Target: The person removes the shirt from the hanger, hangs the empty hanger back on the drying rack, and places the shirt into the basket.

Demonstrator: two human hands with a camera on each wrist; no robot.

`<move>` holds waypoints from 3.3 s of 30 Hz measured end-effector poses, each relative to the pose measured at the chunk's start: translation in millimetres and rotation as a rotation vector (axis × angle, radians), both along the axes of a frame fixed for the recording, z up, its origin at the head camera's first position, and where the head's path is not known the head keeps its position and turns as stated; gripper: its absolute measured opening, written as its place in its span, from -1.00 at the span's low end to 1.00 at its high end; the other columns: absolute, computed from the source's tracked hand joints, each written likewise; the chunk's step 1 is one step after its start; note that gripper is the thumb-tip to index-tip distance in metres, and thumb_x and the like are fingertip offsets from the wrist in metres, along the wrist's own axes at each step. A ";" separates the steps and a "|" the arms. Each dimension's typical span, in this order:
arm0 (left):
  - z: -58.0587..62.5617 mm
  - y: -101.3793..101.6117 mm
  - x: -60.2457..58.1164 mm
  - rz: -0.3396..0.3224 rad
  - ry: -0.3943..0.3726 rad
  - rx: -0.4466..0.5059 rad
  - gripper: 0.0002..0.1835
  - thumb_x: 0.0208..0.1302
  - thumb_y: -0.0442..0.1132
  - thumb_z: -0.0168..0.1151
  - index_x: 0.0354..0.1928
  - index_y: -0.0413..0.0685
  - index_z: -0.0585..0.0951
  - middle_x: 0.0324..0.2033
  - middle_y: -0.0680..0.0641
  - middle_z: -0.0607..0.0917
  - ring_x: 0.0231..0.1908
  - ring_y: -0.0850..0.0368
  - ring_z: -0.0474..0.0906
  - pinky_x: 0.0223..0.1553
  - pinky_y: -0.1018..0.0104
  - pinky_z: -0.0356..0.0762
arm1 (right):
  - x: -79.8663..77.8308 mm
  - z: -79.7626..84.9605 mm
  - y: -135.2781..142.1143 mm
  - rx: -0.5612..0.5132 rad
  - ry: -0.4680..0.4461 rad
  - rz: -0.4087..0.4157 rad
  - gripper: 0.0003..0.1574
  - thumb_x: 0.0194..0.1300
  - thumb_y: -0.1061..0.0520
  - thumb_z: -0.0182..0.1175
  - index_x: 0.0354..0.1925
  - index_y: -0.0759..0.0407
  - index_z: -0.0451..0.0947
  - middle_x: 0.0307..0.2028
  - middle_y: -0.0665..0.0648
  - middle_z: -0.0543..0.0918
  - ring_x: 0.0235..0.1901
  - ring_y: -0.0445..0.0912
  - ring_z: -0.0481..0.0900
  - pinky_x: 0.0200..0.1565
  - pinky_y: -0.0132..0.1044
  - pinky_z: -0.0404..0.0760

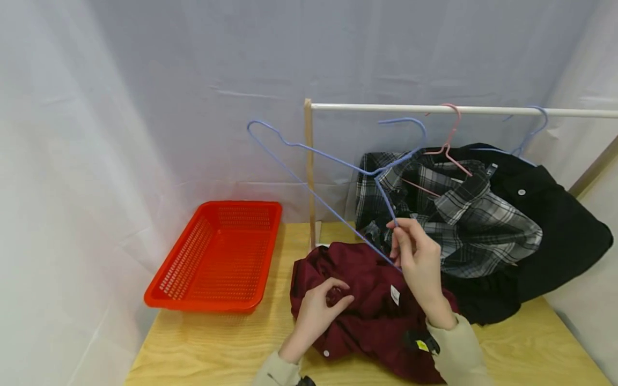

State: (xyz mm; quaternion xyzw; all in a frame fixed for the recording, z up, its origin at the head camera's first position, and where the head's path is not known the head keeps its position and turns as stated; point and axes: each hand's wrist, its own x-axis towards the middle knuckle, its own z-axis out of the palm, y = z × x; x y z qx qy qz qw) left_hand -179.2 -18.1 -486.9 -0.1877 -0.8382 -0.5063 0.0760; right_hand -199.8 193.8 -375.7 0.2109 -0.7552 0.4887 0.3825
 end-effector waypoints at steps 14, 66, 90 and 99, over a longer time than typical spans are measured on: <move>-7.0 -7.4 0.5 0.016 -0.044 -0.022 -0.86 0.34 -0.06 0.38 -0.12 0.17 0.71 -0.29 0.12 0.77 -0.42 0.37 0.63 -0.34 0.44 0.57 | -5.7 41.5 76.3 0.322 0.210 -0.504 -0.88 0.35 0.35 0.27 -0.18 0.30 0.74 -0.55 0.20 0.65 -0.65 -0.02 0.44 -0.51 -0.37 0.18; -14.9 -21.3 -2.6 0.071 0.007 -0.016 -0.90 0.27 -0.19 0.43 -0.19 0.12 0.73 -0.35 0.10 0.75 -0.57 0.42 0.46 -0.45 0.48 0.44 | -40.4 52.0 77.8 0.570 0.061 -0.447 -0.62 0.40 0.31 0.25 0.16 0.21 0.65 -0.32 0.26 0.64 -0.63 0.00 0.40 -0.58 -0.18 0.22; -9.0 -23.8 -7.6 0.095 0.111 -0.050 -0.75 0.22 -0.28 0.47 -0.08 0.15 0.73 -0.50 0.16 0.60 -0.62 0.39 0.23 -0.50 0.50 0.22 | 0.8 2.1 71.1 0.355 0.285 -0.290 -0.64 0.50 0.02 0.17 0.00 0.22 0.73 -0.04 0.31 0.69 0.09 0.33 0.47 0.34 -0.06 0.29; -9.6 -29.3 -7.3 0.176 0.175 -0.054 -0.60 0.31 -0.38 0.35 0.17 0.04 0.64 0.05 0.02 0.72 -0.08 0.03 0.60 -0.08 0.09 0.53 | 17.7 -67.4 70.7 0.641 -0.043 -0.116 -0.20 0.35 -0.40 0.14 0.34 0.02 0.51 0.23 0.25 0.52 0.22 0.24 0.42 0.19 0.15 0.39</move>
